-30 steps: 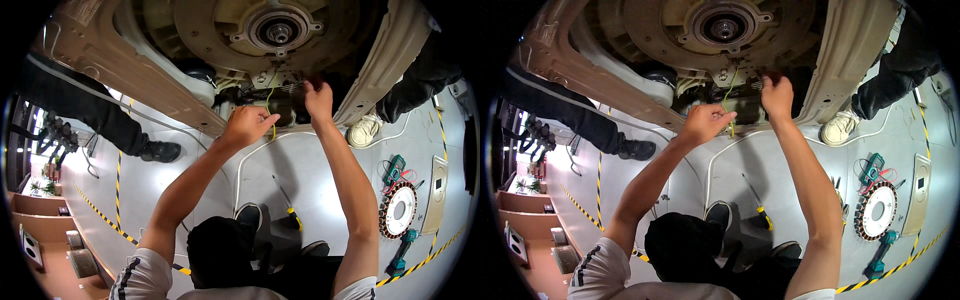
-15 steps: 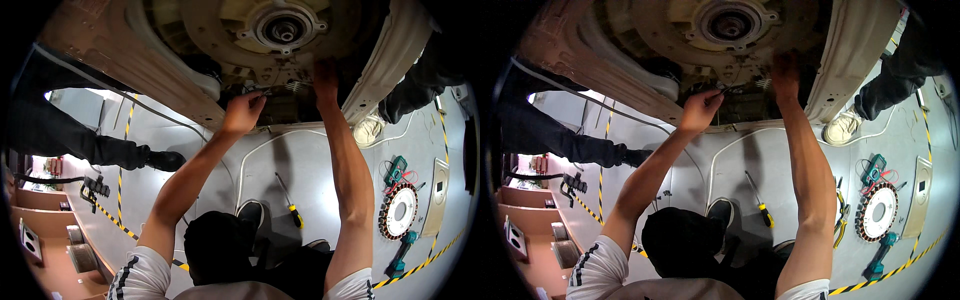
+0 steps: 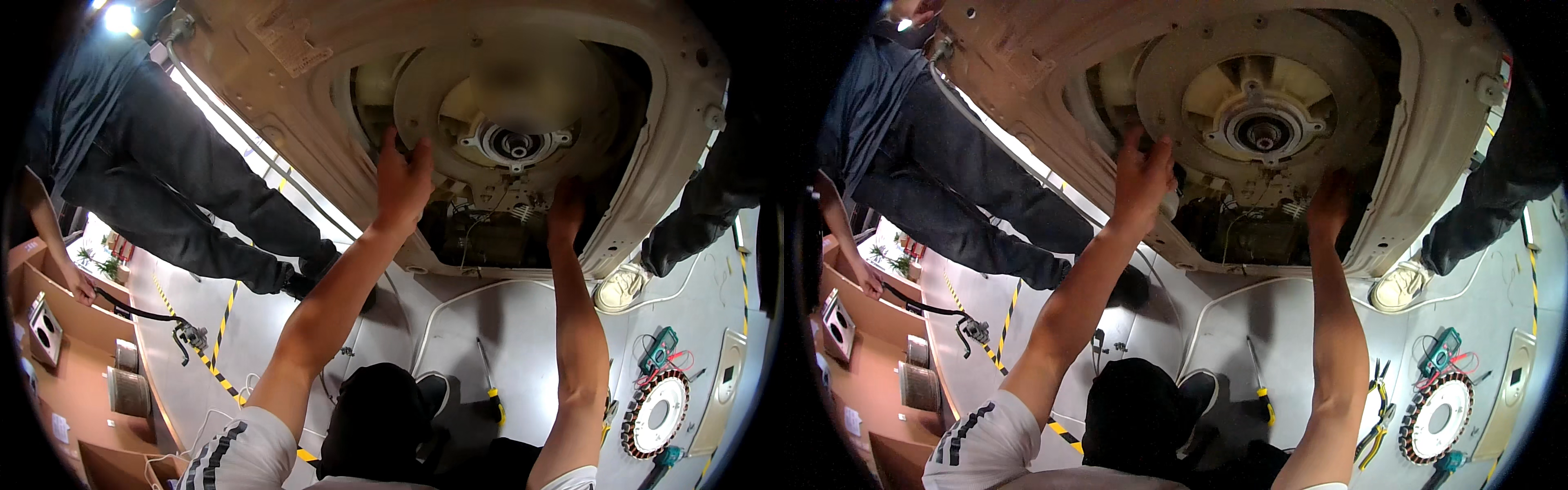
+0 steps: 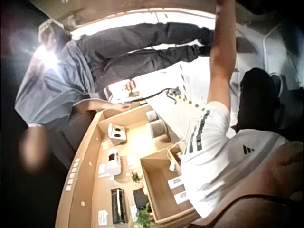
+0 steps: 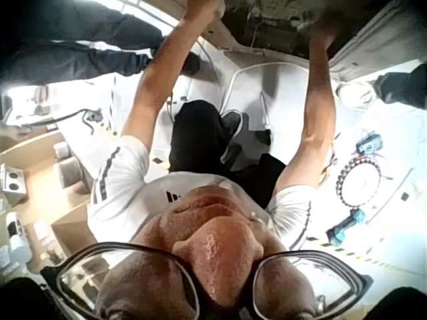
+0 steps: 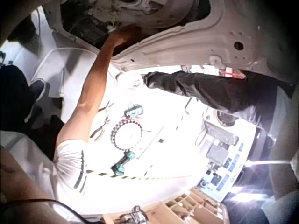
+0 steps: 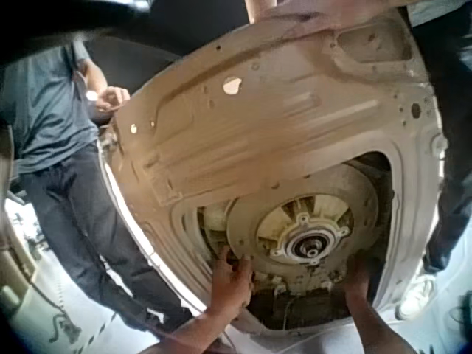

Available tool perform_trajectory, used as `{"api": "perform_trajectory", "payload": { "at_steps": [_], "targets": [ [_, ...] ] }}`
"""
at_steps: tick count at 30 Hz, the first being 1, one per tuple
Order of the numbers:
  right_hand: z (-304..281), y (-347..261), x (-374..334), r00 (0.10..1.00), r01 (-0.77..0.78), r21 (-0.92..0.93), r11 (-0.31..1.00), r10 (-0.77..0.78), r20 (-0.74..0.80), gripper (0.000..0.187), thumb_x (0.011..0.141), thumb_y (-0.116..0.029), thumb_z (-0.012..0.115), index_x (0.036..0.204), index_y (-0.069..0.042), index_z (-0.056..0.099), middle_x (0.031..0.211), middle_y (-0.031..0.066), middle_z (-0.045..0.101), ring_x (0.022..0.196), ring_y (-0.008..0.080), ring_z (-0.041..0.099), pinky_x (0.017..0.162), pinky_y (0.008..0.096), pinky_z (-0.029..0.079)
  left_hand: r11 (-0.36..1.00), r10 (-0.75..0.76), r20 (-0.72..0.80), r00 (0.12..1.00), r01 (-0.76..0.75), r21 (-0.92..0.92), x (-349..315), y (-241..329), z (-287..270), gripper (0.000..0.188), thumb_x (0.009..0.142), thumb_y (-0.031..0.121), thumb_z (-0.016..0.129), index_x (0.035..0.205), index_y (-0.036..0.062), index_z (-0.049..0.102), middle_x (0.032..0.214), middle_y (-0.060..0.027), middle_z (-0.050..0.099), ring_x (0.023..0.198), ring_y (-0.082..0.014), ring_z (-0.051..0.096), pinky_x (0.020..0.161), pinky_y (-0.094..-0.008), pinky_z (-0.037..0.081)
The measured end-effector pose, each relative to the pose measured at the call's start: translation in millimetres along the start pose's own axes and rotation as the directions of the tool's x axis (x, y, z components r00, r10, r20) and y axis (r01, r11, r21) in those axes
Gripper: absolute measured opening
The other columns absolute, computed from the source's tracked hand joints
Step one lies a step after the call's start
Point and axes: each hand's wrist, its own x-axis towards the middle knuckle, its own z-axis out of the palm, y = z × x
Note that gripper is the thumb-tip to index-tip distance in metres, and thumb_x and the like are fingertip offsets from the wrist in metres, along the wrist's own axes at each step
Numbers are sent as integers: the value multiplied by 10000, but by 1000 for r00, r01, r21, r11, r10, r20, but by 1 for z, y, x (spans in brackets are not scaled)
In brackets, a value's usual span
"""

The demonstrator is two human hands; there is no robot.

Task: The person uses a screwdriver to remove screws from the inner components of a washing machine, then disconnects electrical wires and removes a plastic housing.

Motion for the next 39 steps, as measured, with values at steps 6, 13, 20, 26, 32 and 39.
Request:
{"api": "perform_trajectory", "payload": {
  "at_steps": [6, 13, 20, 26, 32, 39],
  "targets": [
    [5, 11, 2, 972, 198, -465, 863, -234, -20, 403, 939, -276, 403, 1214, 4, 495, 1204, 224, 512, 1094, 364, 505, 900, 393, 437, 986, -164, -38, 986, 161, -52, 18, -4, 4, 301, 906, 146, 507, 1164, 99, 359, 702, 13, 397, 582, -78, 350, 479, -263, 303],
    [3, 9, 1, 958, 206, -481, 852, -76, 277, 314, 904, -230, 464, 1151, -71, 575, 1129, 146, 584, 929, 318, 598, 750, 381, 507, 934, 45, -73, 996, -16, 357, 18, -26, 1, 443, 881, 138, 502, 1254, 17, 297, 1008, -148, 574, 846, -223, 590, 744, -320, 450],
    [13, 32, -5, 958, 287, -507, 813, -233, 168, 316, 914, -253, 453, 1158, -98, 581, 1182, 143, 556, 889, 321, 608, 750, 392, 491, 975, -42, -63, 997, 54, 215, -8, -1, 13, 468, 892, 104, 495, 1258, -35, 238, 1039, -183, 568, 895, -194, 592, 759, -295, 441],
    [-9, -23, -13, 987, 6, -43, 999, 1, 162, 333, 927, -268, 401, 1124, -58, 568, 1055, 209, 584, 902, 393, 571, 765, 409, 465, 945, 58, 49, 997, -71, 320, -14, -9, -6, 476, 880, 85, 510, 1254, -49, 248, 1017, -153, 565, 848, -173, 595, 721, -270, 463],
    [-14, -25, -11, 996, 42, -63, 997, -37, 80, 285, 923, -283, 407, 967, -52, 567, 873, 232, 591, 839, 422, 552, 691, 457, 457, 954, -7, 121, 993, -29, 297, 2, -4, 0, 434, 863, 108, 537, 1204, -17, 298, 994, -134, 563, 805, -147, 569, 637, -271, 472],
    [-18, -39, -16, 1000, 1, 25, 1000, -1, 16, 326, 919, -320, 411, 970, -39, 569, 872, 240, 591, 857, 447, 536, 715, 458, 447, 966, -144, 53, 988, 128, 224, 5, 2, 6, 412, 859, 173, 600, 1160, 66, 340, 693, 20, 467, 577, -52, 429, 479, -229, 390]
  ]
}}
